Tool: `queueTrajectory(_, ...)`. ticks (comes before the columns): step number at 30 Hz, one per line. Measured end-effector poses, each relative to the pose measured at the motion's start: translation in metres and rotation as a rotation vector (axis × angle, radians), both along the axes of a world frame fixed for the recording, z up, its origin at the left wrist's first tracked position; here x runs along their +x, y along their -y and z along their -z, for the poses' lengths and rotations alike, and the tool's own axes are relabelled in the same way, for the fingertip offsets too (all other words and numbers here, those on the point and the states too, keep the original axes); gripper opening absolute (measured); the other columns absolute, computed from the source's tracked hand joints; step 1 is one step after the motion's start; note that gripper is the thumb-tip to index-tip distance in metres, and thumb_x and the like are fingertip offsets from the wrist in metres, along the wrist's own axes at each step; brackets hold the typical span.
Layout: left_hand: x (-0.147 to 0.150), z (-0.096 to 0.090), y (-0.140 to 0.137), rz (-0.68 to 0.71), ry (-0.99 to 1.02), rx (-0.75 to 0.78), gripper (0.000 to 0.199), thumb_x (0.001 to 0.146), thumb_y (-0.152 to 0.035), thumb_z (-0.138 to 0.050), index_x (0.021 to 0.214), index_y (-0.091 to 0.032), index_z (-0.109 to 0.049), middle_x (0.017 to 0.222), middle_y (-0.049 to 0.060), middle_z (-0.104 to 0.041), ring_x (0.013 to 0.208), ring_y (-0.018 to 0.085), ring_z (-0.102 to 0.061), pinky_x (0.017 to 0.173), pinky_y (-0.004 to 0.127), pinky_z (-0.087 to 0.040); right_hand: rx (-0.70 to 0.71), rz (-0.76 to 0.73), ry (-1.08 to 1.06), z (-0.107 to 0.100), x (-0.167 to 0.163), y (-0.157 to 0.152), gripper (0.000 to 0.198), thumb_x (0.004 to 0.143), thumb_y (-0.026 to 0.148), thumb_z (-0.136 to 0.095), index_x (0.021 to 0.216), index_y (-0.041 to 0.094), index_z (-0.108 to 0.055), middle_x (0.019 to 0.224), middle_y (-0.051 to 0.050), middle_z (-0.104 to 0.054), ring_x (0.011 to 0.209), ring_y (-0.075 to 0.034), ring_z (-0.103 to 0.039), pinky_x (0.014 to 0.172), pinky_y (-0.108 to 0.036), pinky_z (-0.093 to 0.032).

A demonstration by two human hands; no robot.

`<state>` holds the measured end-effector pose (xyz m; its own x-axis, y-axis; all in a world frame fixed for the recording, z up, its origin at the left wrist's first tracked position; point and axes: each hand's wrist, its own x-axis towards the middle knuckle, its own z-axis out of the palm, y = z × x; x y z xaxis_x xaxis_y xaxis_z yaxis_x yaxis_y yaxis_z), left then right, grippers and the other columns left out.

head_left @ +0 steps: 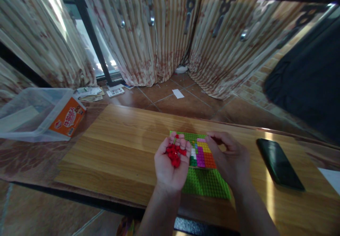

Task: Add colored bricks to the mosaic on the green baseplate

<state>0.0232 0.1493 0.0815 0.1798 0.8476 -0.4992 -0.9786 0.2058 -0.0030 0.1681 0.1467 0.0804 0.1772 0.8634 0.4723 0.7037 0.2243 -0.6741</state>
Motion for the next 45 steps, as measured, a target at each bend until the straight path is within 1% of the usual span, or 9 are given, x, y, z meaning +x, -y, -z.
queueTrajectory(7,0.000,-0.002,0.001,0.012,-0.002,-0.002,0.024,0.087,-0.019,-0.047,0.074,-0.012,-0.065,0.077,0.007,-0.066,0.067,0.011,-0.062,0.075,0.028,-0.052,-0.031,-0.027,0.001,0.001,-0.001,0.001,0.016,0.085,0.035,-0.060,0.092,0.023,-0.068,0.084,-0.002,-0.071,0.075,-0.017,-0.066,0.070,-0.032,-0.053)
queueTrajectory(11,-0.001,-0.002,0.001,0.016,0.004,0.012,0.028,0.088,-0.019,-0.045,0.068,-0.012,-0.064,0.075,0.006,-0.066,0.064,0.010,-0.060,0.074,0.028,-0.052,0.006,-0.063,0.034,0.005,0.001,-0.002,0.013,0.085,0.033,-0.060,0.088,0.023,-0.068,0.087,-0.003,-0.071,0.082,-0.019,-0.065,0.077,-0.036,-0.052)
queueTrajectory(14,-0.002,-0.002,0.001,0.008,0.001,0.012,0.028,0.088,-0.019,-0.045,0.068,-0.012,-0.064,0.074,0.006,-0.066,0.063,0.010,-0.060,0.073,0.028,-0.052,0.028,-0.121,0.054,0.012,0.000,-0.007,0.010,0.084,0.030,-0.061,0.084,0.025,-0.069,0.095,-0.004,-0.070,0.093,-0.021,-0.062,0.086,-0.041,-0.049)
queueTrajectory(18,-0.003,0.001,0.000,-0.013,0.003,0.011,0.026,0.087,-0.018,-0.046,0.071,-0.012,-0.064,0.074,0.005,-0.065,0.062,0.010,-0.060,0.072,0.027,-0.052,-0.013,-0.123,0.082,0.021,-0.002,-0.013,0.011,0.084,0.028,-0.060,0.083,0.025,-0.070,0.104,-0.006,-0.067,0.101,-0.023,-0.059,0.091,-0.044,-0.046)
queueTrajectory(23,-0.003,0.003,-0.001,-0.012,0.000,0.006,0.025,0.087,-0.018,-0.046,0.071,-0.012,-0.064,0.073,0.005,-0.065,0.062,0.010,-0.060,0.072,0.027,-0.052,-0.070,-0.116,0.146,0.024,-0.003,-0.017,0.013,0.084,0.028,-0.059,0.082,0.022,-0.070,0.104,-0.008,-0.067,0.100,-0.024,-0.058,0.092,-0.046,-0.045)
queueTrajectory(28,-0.003,0.002,-0.001,-0.007,-0.025,0.012,0.025,0.087,-0.018,-0.046,0.071,-0.012,-0.064,0.074,0.005,-0.065,0.062,0.009,-0.060,0.072,0.027,-0.051,-0.112,-0.128,0.157,0.023,-0.002,-0.019,0.014,0.083,0.029,-0.058,0.081,0.022,-0.070,0.101,-0.008,-0.067,0.098,-0.024,-0.058,0.091,-0.046,-0.044)
queueTrajectory(32,-0.004,0.001,-0.001,-0.006,-0.039,0.011,0.025,0.087,-0.018,-0.046,0.071,-0.013,-0.064,0.073,0.004,-0.065,0.061,0.009,-0.059,0.071,0.026,-0.050,-0.153,-0.145,0.113,0.022,-0.003,-0.019,0.013,0.083,0.028,-0.057,0.081,0.021,-0.069,0.098,-0.007,-0.067,0.096,-0.023,-0.059,0.090,-0.044,-0.045)
queueTrajectory(41,-0.005,-0.003,0.001,0.006,-0.026,0.062,0.026,0.089,-0.020,-0.044,0.077,-0.012,-0.066,0.079,0.005,-0.067,0.066,0.010,-0.061,0.075,0.028,-0.051,-0.289,-0.168,-0.003,0.024,-0.001,-0.022,0.017,0.082,0.032,-0.056,0.082,0.021,-0.070,0.088,-0.004,-0.070,0.081,-0.019,-0.064,0.077,-0.035,-0.049)
queueTrajectory(45,-0.005,-0.005,0.002,0.019,-0.027,0.101,0.026,0.089,-0.022,-0.045,0.081,-0.012,-0.067,0.082,0.006,-0.068,0.070,0.011,-0.063,0.078,0.028,-0.051,-0.312,-0.175,-0.042,0.026,0.000,-0.023,0.018,0.082,0.033,-0.057,0.084,0.021,-0.070,0.087,-0.004,-0.070,0.081,-0.018,-0.065,0.077,-0.035,-0.050)
